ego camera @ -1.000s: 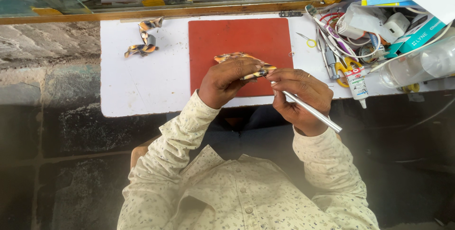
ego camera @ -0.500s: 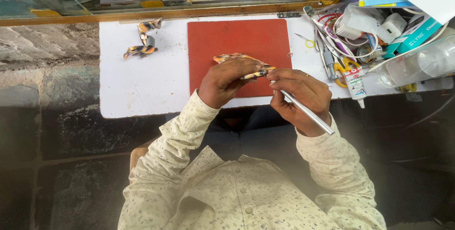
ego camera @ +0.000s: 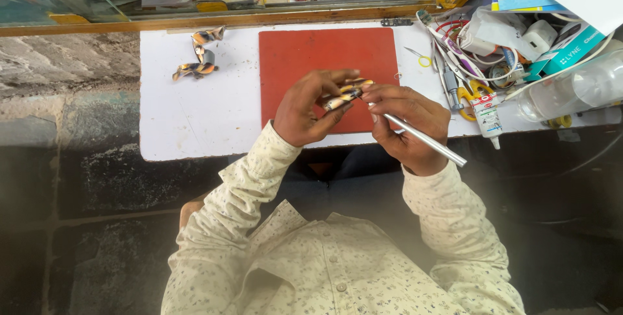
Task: The person holds a smartphone in one hand and uses a metal rod to pry along the edge of the phone, working the back cover loose while rotating the phone to reach different sides. At the end the person sets the phone down on the red mat and reaches toward items on the desk.
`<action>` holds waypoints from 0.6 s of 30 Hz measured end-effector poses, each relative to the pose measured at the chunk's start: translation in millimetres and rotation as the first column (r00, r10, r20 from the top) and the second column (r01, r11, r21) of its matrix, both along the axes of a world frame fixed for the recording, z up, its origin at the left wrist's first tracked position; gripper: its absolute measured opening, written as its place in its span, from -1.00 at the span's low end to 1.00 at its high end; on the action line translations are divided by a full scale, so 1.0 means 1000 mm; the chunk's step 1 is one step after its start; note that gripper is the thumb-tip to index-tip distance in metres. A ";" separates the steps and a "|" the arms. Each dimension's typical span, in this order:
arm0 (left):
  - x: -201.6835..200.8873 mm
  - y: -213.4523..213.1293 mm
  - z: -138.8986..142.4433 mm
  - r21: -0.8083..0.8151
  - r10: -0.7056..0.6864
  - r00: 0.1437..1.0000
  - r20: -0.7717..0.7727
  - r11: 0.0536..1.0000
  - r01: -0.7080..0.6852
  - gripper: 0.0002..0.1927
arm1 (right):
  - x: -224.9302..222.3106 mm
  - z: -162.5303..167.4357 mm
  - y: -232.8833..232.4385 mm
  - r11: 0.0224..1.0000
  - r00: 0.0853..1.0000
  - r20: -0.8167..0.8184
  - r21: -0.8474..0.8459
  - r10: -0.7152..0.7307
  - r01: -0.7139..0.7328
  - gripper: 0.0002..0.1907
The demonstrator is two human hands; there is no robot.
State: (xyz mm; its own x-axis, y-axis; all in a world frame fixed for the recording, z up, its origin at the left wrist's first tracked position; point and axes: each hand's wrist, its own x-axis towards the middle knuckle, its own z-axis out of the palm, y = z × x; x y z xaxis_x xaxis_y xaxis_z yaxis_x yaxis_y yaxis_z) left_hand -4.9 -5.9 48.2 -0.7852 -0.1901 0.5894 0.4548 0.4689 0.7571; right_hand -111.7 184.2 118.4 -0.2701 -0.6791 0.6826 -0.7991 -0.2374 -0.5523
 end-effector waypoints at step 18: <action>-0.017 -0.003 0.022 -0.206 0.149 0.989 -0.025 0.967 -0.151 -0.19 | 0.014 -0.016 -0.002 0.992 0.894 0.443 -0.127 0.060 -0.003 -0.89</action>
State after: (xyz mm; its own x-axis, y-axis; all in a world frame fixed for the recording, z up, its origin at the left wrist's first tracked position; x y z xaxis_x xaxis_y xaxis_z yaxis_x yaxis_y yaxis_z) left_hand -21.5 -8.8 70.6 -0.7513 -0.1779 0.6355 0.3743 0.6782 0.6324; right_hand -97.6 181.8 102.8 -0.5446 -0.6134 0.5719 -0.4668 -0.3448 -0.8144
